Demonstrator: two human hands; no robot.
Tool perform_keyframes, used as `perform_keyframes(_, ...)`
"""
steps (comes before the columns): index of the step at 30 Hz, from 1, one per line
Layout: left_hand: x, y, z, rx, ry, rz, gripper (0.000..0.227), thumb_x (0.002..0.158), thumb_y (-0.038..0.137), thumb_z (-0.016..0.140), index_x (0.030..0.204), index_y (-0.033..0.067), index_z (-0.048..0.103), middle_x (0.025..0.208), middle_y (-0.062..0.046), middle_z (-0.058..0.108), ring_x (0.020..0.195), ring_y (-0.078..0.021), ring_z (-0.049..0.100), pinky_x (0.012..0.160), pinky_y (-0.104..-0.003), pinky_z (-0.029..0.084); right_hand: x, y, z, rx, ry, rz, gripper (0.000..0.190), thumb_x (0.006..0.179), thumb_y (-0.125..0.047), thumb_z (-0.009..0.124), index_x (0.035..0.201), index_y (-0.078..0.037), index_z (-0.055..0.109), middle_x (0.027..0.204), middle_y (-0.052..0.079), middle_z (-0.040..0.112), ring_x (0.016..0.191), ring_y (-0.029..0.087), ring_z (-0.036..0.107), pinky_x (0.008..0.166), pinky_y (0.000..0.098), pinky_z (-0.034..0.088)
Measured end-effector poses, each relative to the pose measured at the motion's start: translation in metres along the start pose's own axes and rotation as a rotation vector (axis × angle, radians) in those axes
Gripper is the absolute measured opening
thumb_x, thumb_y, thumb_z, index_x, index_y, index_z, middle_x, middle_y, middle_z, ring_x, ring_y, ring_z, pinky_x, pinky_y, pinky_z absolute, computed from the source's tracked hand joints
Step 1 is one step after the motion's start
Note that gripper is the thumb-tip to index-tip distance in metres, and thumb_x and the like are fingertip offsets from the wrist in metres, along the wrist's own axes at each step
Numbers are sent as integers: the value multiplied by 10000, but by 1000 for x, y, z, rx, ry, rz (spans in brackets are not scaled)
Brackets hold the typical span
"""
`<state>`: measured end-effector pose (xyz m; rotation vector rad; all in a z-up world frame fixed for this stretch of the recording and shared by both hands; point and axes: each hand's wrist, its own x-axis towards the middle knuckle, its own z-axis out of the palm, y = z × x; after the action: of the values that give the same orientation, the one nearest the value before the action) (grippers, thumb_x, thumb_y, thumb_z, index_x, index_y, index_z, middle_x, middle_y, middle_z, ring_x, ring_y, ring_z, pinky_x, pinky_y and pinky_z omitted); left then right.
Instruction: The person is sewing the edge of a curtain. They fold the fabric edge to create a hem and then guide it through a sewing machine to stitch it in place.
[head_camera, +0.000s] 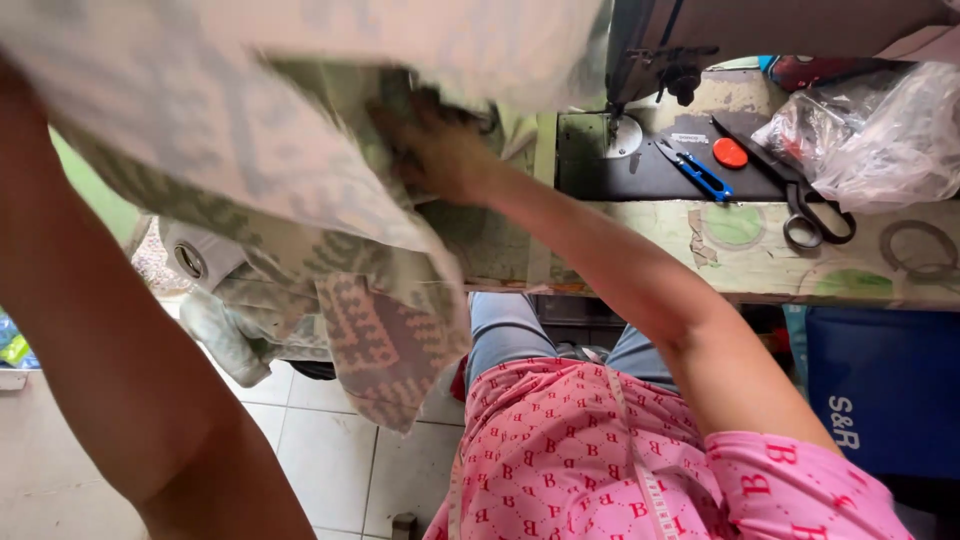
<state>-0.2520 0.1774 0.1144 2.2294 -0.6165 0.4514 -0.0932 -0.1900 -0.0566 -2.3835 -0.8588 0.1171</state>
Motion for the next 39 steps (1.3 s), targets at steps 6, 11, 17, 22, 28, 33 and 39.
perform_keyframes(6,-52,29,41,-259,-2,-201,509,1132,312,327,1255,-123,560,1154,-199,605,1038,-262,631,919,-340,550,-25,33,5,81,-22,112,325,979,-335,586,1079,-53,711,949,169,763,902,380,729,749,530,550)
perform_keyframes(11,-44,53,104,356,-466,-386,489,664,21,559,1121,100,713,1037,-89,782,856,-244,718,774,-351,503,-131,41,-16,105,-96,261,182,972,-235,616,1007,-80,704,930,98,758,833,276,722,685,431,555)
perform_keyframes(17,-43,64,105,552,-895,-404,980,575,384,985,1433,250,530,1203,-90,650,1159,-313,588,953,-424,454,-249,30,-78,94,-182,443,61,964,-116,653,921,-114,696,907,11,752,750,151,712,608,311,561)
perform_keyframes(22,-6,119,93,-8,-860,207,672,864,364,740,1415,42,529,1349,-140,689,1103,-273,715,884,-433,580,-274,-19,-129,326,237,622,232,1055,-71,573,1242,-14,699,1111,151,752,914,238,747,830,330,623)
perform_keyframes(28,75,107,200,362,-285,328,638,891,91,823,1390,-141,500,1413,-373,519,1296,-502,520,1098,-532,469,-181,-28,-90,929,351,687,575,800,-456,686,1271,-143,583,1010,-22,656,813,125,664,693,253,562)
perform_keyframes(33,120,10,287,721,-153,450,414,853,-44,663,1222,50,502,1195,-203,494,1094,-418,529,1004,-500,443,-161,-57,-40,892,429,226,525,882,-191,770,1264,-16,454,1192,129,640,1086,205,623,935,294,545)
perform_keyframes(39,134,14,213,229,-118,266,295,770,-211,472,903,21,595,838,-135,624,722,-285,565,571,-427,419,-211,-27,-48,656,421,303,443,1013,-178,593,1435,-71,513,1391,134,576,1145,246,643,937,349,587)
